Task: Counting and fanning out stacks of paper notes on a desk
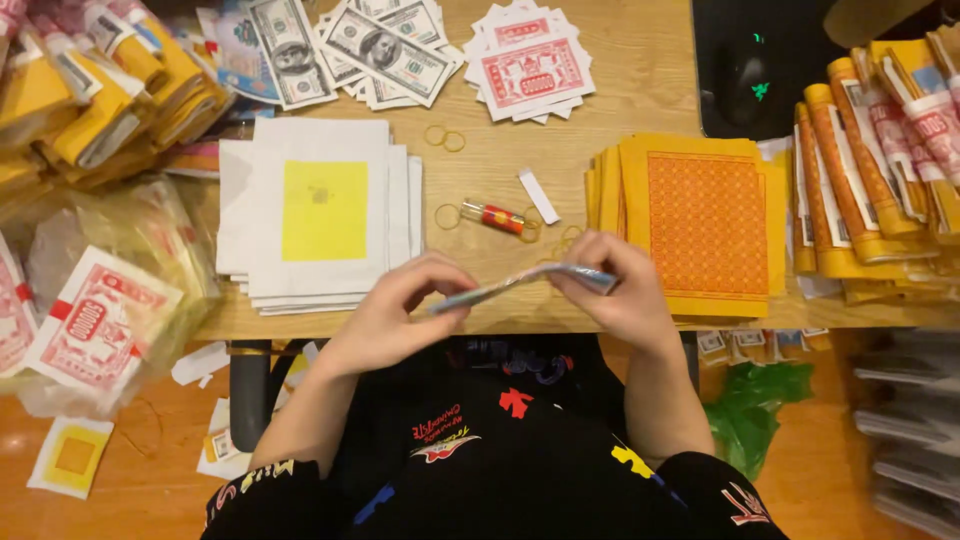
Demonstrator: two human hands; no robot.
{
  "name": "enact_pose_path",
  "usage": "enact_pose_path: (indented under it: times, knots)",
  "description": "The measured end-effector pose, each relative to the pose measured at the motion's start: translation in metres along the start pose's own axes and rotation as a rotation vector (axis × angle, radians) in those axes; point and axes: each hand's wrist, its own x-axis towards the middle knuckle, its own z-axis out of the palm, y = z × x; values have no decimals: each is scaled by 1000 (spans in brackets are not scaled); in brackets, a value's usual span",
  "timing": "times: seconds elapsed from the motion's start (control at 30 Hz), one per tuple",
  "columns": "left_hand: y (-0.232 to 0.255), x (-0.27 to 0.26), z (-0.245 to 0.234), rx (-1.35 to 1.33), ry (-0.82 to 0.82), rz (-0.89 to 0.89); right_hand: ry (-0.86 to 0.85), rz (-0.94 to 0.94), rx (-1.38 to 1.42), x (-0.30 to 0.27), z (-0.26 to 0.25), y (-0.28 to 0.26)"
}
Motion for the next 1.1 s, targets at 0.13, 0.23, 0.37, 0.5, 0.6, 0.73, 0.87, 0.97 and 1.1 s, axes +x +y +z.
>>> enact_pose_path:
  times: [0.13,0.23,0.37,0.5,0.6,0.73,0.87,0.97,1.1]
  knots:
    - [-27,3,11,-133,377,36,124,44,130,0,-5,5]
    - [-35,9,14,-197,369,78,143,139,70,-12,-5,21]
    - [-14,-1,8,-450,-281,-116,-179,158,-88,0,-4,2]
    - [-28,6,26,-544,-252,-130,-363,17,-70,1,13,2]
    - [-34,12,35,-506,-159,-75,-231,25,-95,3,13,4]
    - [-48,10,47,-591,-130,-27,-178,9,-192,-3,9,-6]
    - [-47,14,39,-565,-190,18,-219,-23,-173,3,8,-11]
    - [-62,7,46,-682,-27,-62,32,-128,-273,5,19,-4]
    - [-44,21,46,-671,35,-20,250,-209,-355,9,34,-4]
